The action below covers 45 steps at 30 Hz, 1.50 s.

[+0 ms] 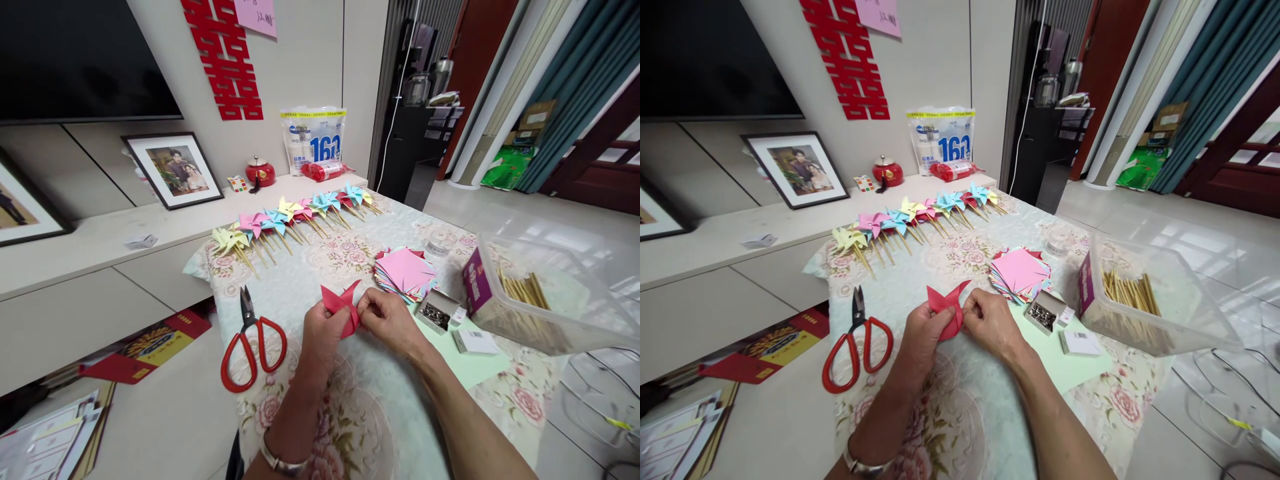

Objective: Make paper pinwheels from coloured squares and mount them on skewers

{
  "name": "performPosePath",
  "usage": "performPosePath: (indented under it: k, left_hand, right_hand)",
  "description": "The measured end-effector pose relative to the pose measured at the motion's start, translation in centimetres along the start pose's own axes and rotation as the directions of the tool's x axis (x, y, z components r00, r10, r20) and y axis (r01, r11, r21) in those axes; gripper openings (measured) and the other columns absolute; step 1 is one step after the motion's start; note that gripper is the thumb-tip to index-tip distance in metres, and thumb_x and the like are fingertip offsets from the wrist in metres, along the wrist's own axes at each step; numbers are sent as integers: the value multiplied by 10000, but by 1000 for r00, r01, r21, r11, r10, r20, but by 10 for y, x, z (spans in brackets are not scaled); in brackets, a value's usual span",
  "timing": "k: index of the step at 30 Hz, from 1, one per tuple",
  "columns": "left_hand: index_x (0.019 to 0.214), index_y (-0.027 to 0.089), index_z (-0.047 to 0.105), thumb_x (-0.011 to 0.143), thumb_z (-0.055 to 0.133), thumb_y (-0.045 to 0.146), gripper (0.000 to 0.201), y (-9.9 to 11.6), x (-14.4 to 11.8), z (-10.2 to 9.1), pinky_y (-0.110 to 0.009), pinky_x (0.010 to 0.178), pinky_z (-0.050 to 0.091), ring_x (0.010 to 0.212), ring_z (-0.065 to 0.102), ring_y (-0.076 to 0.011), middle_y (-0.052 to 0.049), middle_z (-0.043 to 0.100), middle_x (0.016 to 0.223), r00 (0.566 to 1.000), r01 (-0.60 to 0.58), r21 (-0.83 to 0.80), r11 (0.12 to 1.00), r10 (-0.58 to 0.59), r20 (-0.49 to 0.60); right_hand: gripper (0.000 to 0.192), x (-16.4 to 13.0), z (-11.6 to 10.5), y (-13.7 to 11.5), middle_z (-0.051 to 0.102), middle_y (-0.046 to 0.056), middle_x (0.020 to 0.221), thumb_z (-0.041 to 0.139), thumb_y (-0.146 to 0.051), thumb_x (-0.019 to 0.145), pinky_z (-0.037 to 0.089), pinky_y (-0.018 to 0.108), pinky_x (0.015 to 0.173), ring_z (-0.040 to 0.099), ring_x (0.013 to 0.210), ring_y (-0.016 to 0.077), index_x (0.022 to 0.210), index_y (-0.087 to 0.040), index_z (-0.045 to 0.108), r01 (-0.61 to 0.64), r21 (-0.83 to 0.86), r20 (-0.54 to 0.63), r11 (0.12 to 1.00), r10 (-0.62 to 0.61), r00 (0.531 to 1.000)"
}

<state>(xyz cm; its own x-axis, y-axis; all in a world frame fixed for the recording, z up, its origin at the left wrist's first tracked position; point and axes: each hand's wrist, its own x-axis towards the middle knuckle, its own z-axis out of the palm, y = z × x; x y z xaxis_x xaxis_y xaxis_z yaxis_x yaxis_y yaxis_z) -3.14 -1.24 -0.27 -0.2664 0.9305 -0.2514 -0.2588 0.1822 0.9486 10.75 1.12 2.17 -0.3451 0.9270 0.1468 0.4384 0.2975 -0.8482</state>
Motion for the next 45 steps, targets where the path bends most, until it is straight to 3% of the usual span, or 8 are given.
performPosePath:
  k: [20,26,30,32,34,36,40,45]
  left_hand:
    - [600,174,533,603,655,289,168,7,-5,0,-207,465,278,485,367,-79,70,454,504,999,-37,131,991,38,0]
    - [613,159,578,580,671,275,153,3,-2,-2,-212,466,277,471,402,-85,53,503,509,1000,14,30,999,-14,23]
    - [659,142,647,591,711,285,171,10,-7,-4,-228,508,361,503,490,-113,13,591,558,989,88,-82,993,-77,124]
    - [685,130,682,593,726,281,182,15,-11,-5,-240,540,400,532,531,-131,-11,627,590,973,133,-95,987,-112,201]
    - [690,121,701,590,733,273,184,19,-14,-7,-248,558,416,551,553,-145,-27,638,599,946,171,-62,983,-147,289]
    - [684,118,708,590,733,266,177,20,-15,-9,-244,555,406,546,547,-140,-31,638,601,917,187,-11,982,-170,360]
    - [679,126,706,608,734,262,156,15,-12,-13,-226,505,341,496,482,-107,-19,627,590,897,147,86,985,-170,408]
    - [622,142,684,603,744,247,123,11,-8,-14,-234,475,313,492,461,-117,-11,596,550,896,106,168,980,-168,411]
  right_hand:
    - [90,0,-1,-2,512,-39,569,496,-137,692,318,220,516,425,531,108,648,-193,550,-2,15,7,1000,2,1000]
    - [83,0,-4,-1,570,-28,587,551,-184,751,357,225,528,495,548,118,668,-192,560,-11,94,44,996,7,999]
    - [191,0,-13,2,590,-15,624,618,-361,841,409,252,563,528,578,138,753,-192,601,-9,179,-115,984,30,993]
    - [195,1,-20,4,673,29,802,649,-371,838,467,285,673,606,729,174,900,-186,654,34,217,-239,975,19,971]
    - [336,0,-27,5,703,81,1074,676,-356,831,482,341,844,638,986,227,1125,-196,660,78,256,-262,964,-8,965]
    - [506,-1,-33,5,678,106,1213,687,-359,831,462,386,935,610,1127,256,1305,-205,595,60,316,-141,947,-16,990]
    - [650,-4,-39,0,715,98,1096,687,-367,838,486,380,873,658,982,228,1428,-172,496,-85,375,208,923,6,978]
    - [744,-5,-36,-2,696,13,900,736,-309,803,473,312,773,627,825,175,1475,-175,448,-114,248,338,962,24,941]
